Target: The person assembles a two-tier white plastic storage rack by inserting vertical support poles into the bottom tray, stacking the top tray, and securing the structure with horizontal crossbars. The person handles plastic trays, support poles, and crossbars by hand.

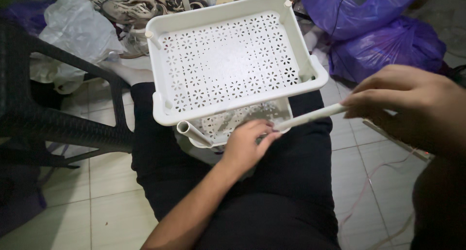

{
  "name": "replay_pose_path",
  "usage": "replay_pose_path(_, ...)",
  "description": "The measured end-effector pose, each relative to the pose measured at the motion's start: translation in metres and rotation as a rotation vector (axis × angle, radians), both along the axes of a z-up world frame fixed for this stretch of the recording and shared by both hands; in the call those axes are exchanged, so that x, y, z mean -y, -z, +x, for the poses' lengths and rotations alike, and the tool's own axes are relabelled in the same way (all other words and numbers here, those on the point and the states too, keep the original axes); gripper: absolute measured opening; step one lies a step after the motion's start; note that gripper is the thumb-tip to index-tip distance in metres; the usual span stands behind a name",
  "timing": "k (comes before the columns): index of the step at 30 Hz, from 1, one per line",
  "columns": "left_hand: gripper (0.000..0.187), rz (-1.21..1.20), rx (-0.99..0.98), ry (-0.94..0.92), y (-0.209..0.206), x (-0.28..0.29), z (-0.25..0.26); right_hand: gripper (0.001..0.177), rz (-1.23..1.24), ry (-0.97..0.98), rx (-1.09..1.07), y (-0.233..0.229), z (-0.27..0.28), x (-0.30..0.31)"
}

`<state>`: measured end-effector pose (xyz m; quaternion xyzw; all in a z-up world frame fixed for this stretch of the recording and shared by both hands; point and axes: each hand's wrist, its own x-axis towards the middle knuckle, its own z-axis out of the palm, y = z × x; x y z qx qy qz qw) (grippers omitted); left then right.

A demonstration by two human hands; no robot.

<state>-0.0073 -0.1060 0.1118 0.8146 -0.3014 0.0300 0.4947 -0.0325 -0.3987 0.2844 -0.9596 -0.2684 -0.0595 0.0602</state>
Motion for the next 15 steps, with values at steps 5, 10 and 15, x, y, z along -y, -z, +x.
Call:
replay_pose_path(5, 0.025, 0.012, -0.163, 0.081, 0.000, 0.003, 0.000, 0.045, 0.207, -0.089, -0.108, -0.016, 0.012, -0.031)
replay_pose_path(10, 0.028, -0.054, -0.099, 0.082, 0.003, 0.002, 0.001, 0.047, 0.547, -0.165, -0.097, 0.005, 0.014, -0.060)
replay_pose_path(15, 0.026, -0.024, -0.023, 0.059, 0.011, 0.004, 0.000, 0.053, 0.855, -0.189, -0.147, 0.054, 0.010, -0.078)
